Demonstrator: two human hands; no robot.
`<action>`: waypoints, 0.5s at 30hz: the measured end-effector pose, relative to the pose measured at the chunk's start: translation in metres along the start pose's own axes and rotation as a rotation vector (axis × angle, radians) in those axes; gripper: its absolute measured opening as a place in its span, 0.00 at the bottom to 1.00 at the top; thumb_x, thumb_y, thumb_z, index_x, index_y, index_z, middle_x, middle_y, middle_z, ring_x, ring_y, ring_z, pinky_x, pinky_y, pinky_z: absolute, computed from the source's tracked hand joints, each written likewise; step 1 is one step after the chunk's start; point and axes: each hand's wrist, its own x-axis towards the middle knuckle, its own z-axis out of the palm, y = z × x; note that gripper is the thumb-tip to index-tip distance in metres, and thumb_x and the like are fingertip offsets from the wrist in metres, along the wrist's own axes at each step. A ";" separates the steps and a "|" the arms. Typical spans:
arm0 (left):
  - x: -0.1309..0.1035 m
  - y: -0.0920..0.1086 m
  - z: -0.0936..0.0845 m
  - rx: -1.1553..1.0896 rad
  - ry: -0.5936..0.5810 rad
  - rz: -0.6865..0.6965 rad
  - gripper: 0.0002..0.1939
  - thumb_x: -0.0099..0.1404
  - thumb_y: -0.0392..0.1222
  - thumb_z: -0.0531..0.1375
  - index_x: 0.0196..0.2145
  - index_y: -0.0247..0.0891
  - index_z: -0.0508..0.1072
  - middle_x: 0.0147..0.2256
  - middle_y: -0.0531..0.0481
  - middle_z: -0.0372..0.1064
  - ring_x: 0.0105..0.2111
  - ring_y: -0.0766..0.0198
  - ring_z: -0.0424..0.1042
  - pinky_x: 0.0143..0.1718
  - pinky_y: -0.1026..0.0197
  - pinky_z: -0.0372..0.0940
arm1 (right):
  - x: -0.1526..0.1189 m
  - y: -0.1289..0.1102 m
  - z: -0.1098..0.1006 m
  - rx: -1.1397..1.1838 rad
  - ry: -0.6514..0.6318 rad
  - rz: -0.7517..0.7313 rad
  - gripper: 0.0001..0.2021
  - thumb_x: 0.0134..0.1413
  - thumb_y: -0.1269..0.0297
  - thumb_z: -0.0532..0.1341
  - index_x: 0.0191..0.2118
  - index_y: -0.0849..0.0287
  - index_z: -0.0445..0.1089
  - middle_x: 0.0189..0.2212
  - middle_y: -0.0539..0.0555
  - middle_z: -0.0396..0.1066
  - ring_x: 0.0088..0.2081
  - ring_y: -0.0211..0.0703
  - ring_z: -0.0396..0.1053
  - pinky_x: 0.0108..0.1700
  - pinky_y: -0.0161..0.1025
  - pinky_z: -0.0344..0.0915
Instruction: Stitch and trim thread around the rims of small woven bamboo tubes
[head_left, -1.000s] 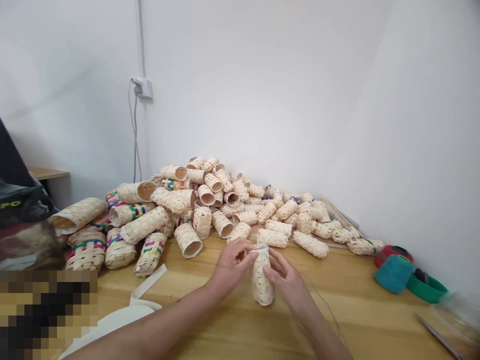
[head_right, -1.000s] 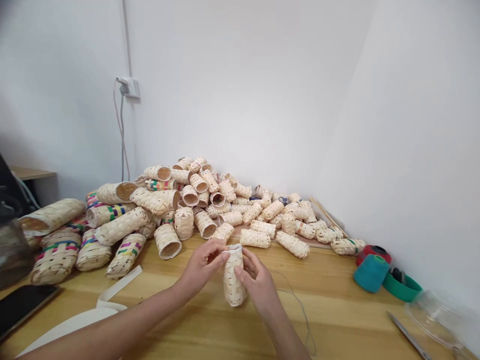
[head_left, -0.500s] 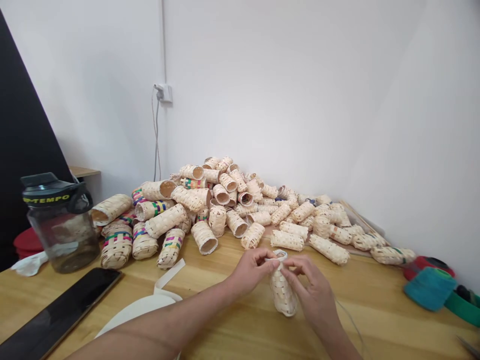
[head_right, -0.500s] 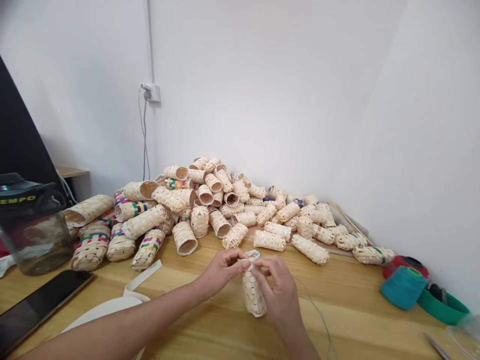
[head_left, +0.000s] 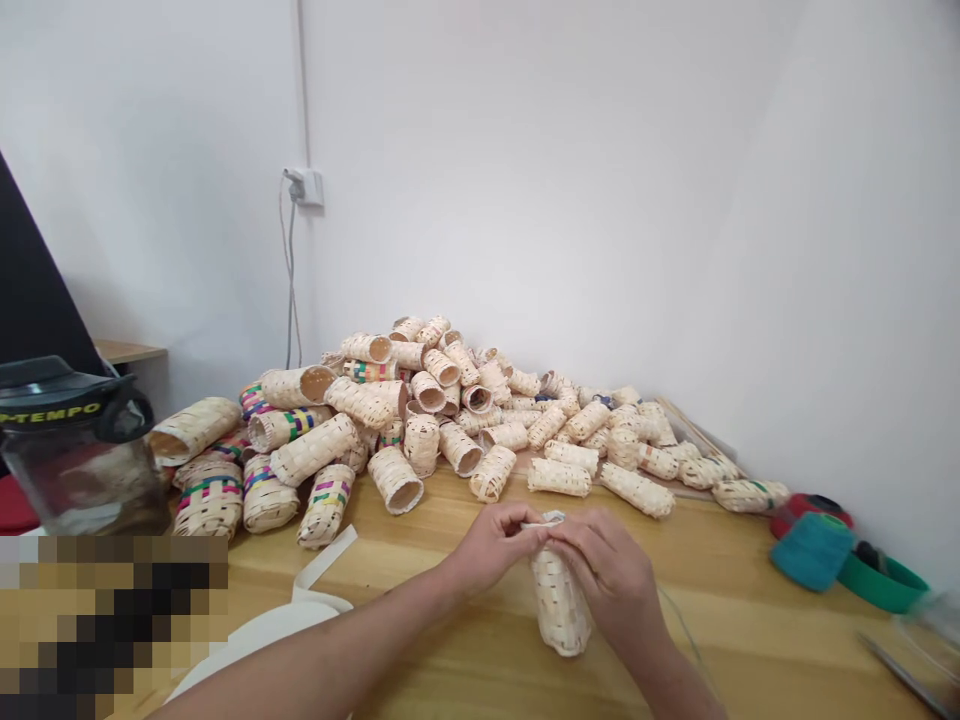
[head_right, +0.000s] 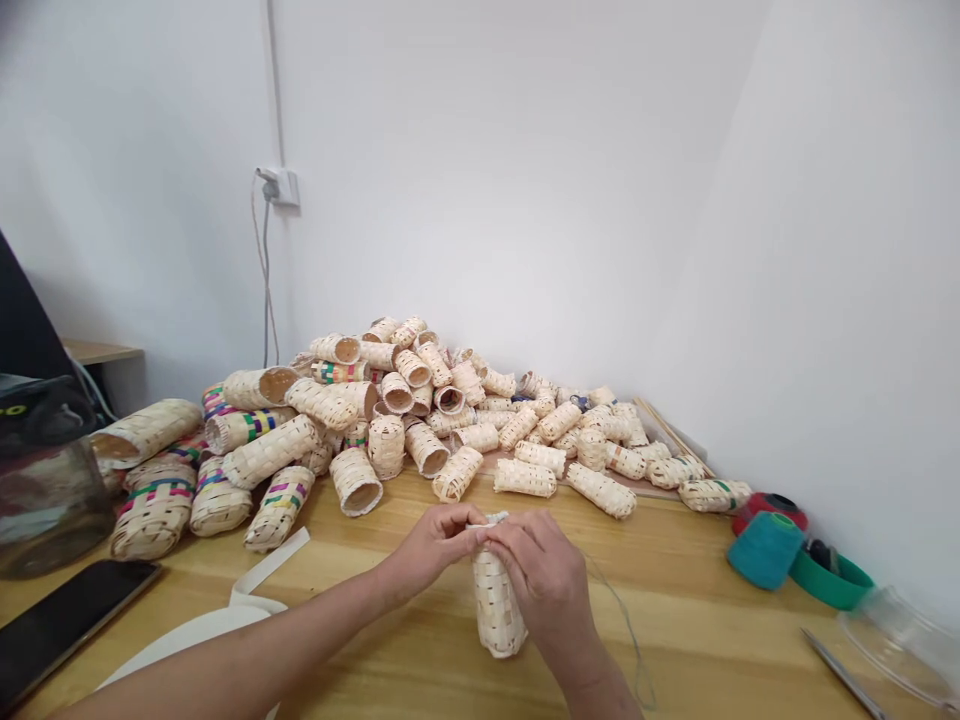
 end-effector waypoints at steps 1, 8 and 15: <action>0.000 0.000 0.000 -0.006 0.001 -0.008 0.18 0.54 0.52 0.62 0.24 0.32 0.70 0.19 0.57 0.58 0.21 0.72 0.53 0.24 0.67 0.50 | -0.001 0.000 0.001 -0.014 -0.003 -0.007 0.07 0.59 0.68 0.57 0.39 0.55 0.73 0.30 0.54 0.70 0.34 0.45 0.67 0.35 0.39 0.64; 0.002 -0.006 -0.001 0.003 -0.016 -0.064 0.16 0.53 0.51 0.63 0.23 0.33 0.71 0.18 0.57 0.56 0.20 0.72 0.52 0.23 0.68 0.49 | 0.003 -0.014 0.002 -0.087 0.099 -0.044 0.08 0.58 0.73 0.55 0.33 0.56 0.71 0.27 0.54 0.68 0.30 0.42 0.63 0.32 0.39 0.61; 0.002 0.001 -0.006 0.320 0.236 0.127 0.12 0.59 0.46 0.58 0.26 0.34 0.71 0.23 0.53 0.63 0.24 0.67 0.59 0.26 0.66 0.54 | -0.013 -0.060 0.009 0.155 -0.031 0.039 0.14 0.64 0.64 0.48 0.30 0.52 0.66 0.30 0.51 0.73 0.34 0.43 0.70 0.48 0.48 0.63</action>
